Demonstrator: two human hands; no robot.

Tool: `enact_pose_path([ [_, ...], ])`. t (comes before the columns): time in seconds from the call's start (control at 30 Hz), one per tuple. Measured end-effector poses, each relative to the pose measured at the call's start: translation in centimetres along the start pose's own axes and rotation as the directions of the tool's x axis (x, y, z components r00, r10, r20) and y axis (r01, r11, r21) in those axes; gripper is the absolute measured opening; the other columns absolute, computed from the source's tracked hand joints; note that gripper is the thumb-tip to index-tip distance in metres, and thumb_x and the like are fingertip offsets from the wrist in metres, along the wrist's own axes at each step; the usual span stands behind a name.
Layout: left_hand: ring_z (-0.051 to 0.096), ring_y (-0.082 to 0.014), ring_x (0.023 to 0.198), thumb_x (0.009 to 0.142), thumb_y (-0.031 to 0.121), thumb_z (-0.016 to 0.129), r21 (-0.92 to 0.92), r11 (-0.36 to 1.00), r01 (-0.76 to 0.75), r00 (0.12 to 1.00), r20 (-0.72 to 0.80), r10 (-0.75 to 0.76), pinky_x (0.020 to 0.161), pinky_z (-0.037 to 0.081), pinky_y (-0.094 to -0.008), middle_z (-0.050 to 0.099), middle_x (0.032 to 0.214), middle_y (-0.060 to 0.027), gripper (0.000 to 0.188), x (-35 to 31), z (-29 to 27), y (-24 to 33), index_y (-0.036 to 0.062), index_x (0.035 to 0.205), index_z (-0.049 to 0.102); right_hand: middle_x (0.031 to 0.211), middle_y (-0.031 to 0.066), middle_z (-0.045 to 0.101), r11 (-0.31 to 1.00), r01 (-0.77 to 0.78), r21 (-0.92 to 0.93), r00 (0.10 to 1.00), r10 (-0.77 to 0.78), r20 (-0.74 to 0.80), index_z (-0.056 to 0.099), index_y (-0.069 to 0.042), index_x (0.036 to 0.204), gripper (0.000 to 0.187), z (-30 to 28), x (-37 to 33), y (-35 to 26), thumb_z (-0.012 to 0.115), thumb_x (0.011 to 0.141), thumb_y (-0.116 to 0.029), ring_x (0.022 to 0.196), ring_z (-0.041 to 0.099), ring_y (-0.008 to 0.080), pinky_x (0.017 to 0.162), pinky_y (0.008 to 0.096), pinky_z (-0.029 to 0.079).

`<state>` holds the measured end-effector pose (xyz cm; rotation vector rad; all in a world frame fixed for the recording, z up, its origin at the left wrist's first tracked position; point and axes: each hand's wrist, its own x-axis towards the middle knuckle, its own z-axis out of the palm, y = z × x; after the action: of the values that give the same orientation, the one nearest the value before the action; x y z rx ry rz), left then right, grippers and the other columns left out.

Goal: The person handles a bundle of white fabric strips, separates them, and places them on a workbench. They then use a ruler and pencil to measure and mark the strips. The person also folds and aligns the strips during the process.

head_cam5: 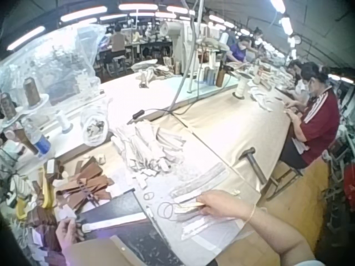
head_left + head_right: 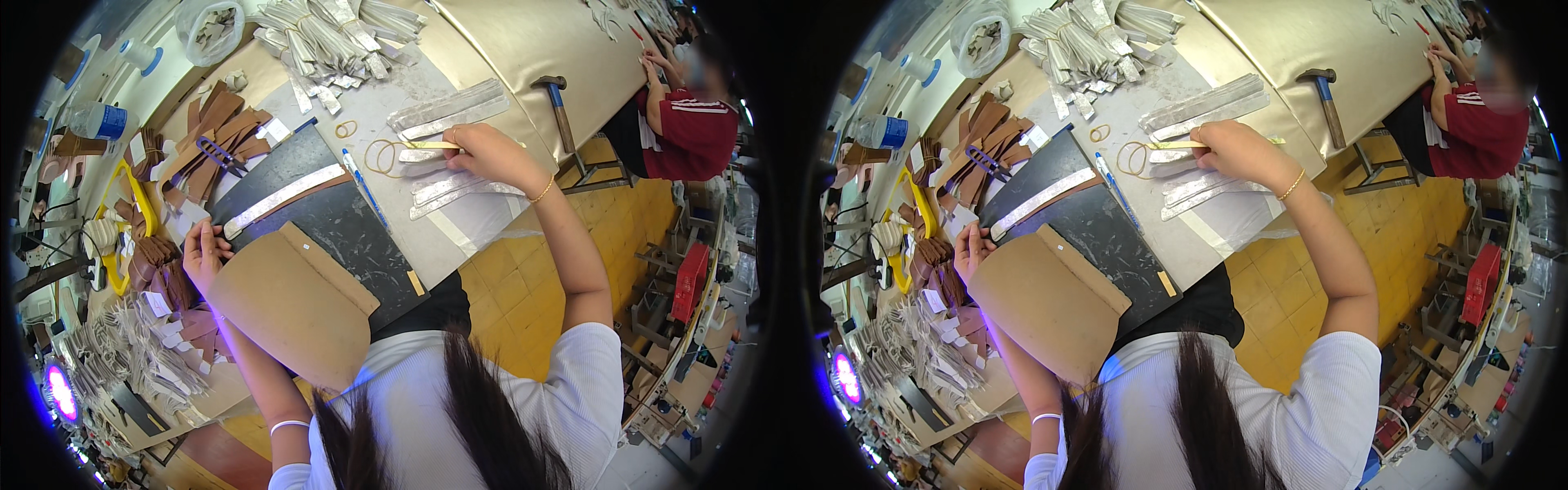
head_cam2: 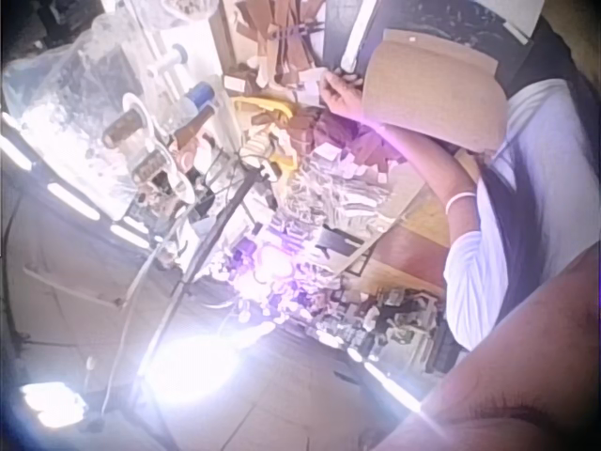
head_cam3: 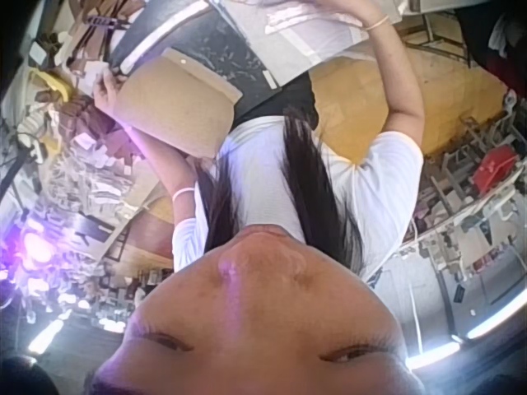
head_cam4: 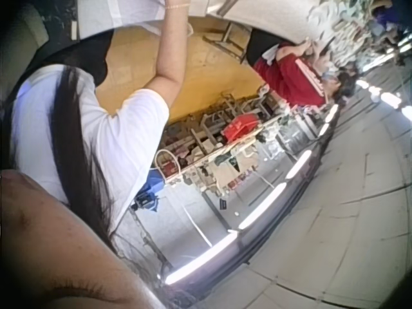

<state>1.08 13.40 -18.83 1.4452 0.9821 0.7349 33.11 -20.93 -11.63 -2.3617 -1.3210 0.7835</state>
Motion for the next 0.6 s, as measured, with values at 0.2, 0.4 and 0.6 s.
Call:
enact_pose_path([
  [0.2,0.053,-0.0042,0.060,0.100,0.017,0.064,0.004,1.000,0.003,1.000,-0.006,-0.003,0.050,0.042,-0.0175,0.066,0.090,-0.0064,0.021,-0.1,0.2,0.2,0.0000,0.113,0.067,0.085,0.0102,0.071,0.988,-0.054,0.145,0.992,0.036,0.120,0.062,-0.003,0.098,0.013,-2.8,0.1,0.7,0.067,0.086,-0.007,0.081,0.067,0.0247,0.073,0.0372,0.050],
  [0.4,0.053,-0.0039,0.061,0.101,0.018,0.062,-0.019,1.000,0.022,1.000,-0.010,-0.022,0.051,0.043,-0.0170,0.067,0.090,-0.0070,0.023,-0.1,0.0,0.1,-0.0019,0.112,0.066,0.083,0.0028,0.070,0.908,-0.054,0.416,0.998,0.037,0.050,0.060,-0.004,0.124,0.037,-7.3,-0.6,-3.3,0.068,0.088,0.000,0.084,0.064,0.0092,0.076,0.0240,0.049],
  [0.6,0.054,-0.0042,0.062,0.101,0.018,0.062,0.012,1.000,0.029,0.999,-0.019,-0.029,0.052,0.043,-0.0176,0.066,0.090,-0.0065,0.024,-0.6,0.2,0.7,-0.0020,0.113,0.066,0.085,0.0022,0.069,0.807,0.136,0.574,0.984,-0.042,-0.173,0.058,-0.005,0.129,0.043,-10.8,-2.7,-11.6,0.070,0.088,-0.001,0.078,0.063,0.0065,0.072,0.0221,0.048],
])
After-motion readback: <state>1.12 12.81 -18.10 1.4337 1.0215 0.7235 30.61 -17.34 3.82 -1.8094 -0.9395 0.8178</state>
